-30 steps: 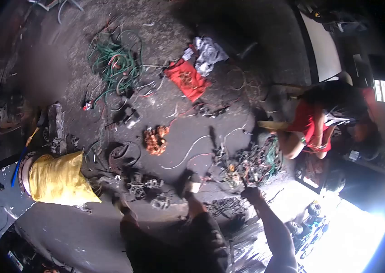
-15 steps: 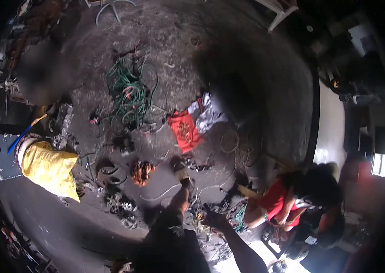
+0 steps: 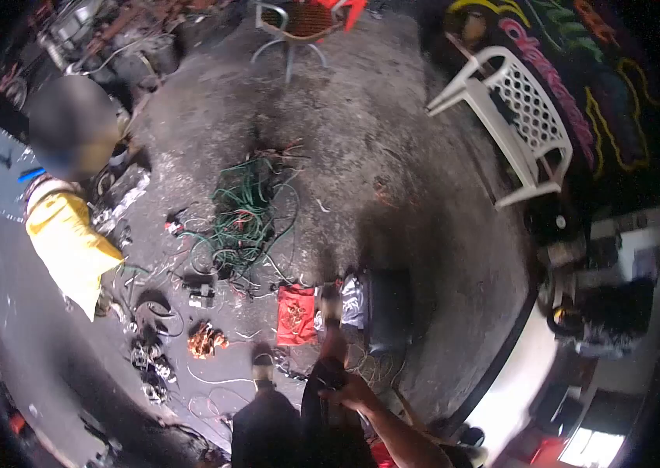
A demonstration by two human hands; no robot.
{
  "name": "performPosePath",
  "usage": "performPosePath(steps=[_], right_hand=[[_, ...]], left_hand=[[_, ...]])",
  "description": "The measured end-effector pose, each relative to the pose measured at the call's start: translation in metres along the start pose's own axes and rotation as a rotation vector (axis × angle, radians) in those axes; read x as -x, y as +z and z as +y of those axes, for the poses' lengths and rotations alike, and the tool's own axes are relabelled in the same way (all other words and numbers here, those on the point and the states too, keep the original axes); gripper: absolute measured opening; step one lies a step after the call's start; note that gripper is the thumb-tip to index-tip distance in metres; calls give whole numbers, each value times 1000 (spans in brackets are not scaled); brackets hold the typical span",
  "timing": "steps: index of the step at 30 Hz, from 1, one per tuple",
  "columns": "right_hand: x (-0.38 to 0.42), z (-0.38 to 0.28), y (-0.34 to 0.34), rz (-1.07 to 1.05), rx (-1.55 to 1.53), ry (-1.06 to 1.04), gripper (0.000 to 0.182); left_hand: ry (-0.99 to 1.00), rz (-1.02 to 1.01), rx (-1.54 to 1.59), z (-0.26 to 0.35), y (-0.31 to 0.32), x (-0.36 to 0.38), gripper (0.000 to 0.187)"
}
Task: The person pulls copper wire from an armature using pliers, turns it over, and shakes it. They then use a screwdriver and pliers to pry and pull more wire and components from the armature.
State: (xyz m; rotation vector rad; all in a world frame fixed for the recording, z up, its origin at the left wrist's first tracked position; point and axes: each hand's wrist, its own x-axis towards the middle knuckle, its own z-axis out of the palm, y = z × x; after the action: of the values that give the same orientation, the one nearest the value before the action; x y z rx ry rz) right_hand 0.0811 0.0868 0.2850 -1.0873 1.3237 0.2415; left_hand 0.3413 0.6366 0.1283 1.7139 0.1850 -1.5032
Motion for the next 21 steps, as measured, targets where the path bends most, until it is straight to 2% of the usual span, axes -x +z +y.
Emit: performPosePath(steps=[1,3,5,6,7,8,9,10,11,12,13,15,16,17,19,21], right_hand=[[-15,-3,-7,-27,24,1,42],[-85,-6,-29,-417,369,-170,51],[-159,-40,-48,-492,409,-190,50],[-200,-56,-62,-556,421,-192,50],[-218,-100,-71,-149,676,-407,52],[-231,-138,-64,231,860,-644,54],[-281,-122,-69,-181,622,-513,59],[-294,-108,-75,-291,678,-392,59],[-316,-100,-84,-276,702,-183,55],[-342,-88,-84,-222,710,-44,52],[-352,-77,-85,-284,604,-106,51],[-355,-67,-82,-216,708,-123,48],[-352,-112,-83,-264,788,-48,43],[-350,-118,-81,-309,861,1,38],[-345,-132,-63,-634,642,-481,29],[-349,-144,-38,-707,671,-700,25]], left_hand=[[-128,91,-69,-2,22,6,29],[-106,244,293,-9,82,12,32],[-108,304,172,-10,134,-10,32],[-50,285,-185,-20,160,-23,33],[109,259,-933,-36,190,-34,35],[215,319,-1418,-52,225,-46,37],[258,431,-1607,-41,241,-49,39],[-7,404,-1043,-38,267,-67,34],[-222,522,-498,-35,294,-86,30],[-51,758,-222,-34,325,-105,42],[15,621,-336,9,340,-126,53],[-59,693,-87,88,373,-158,47],[-52,703,-164,116,378,-171,45],[-24,725,-242,98,384,-187,43],[-47,732,-283,93,390,-214,34],[138,755,-215,62,389,-223,38]])
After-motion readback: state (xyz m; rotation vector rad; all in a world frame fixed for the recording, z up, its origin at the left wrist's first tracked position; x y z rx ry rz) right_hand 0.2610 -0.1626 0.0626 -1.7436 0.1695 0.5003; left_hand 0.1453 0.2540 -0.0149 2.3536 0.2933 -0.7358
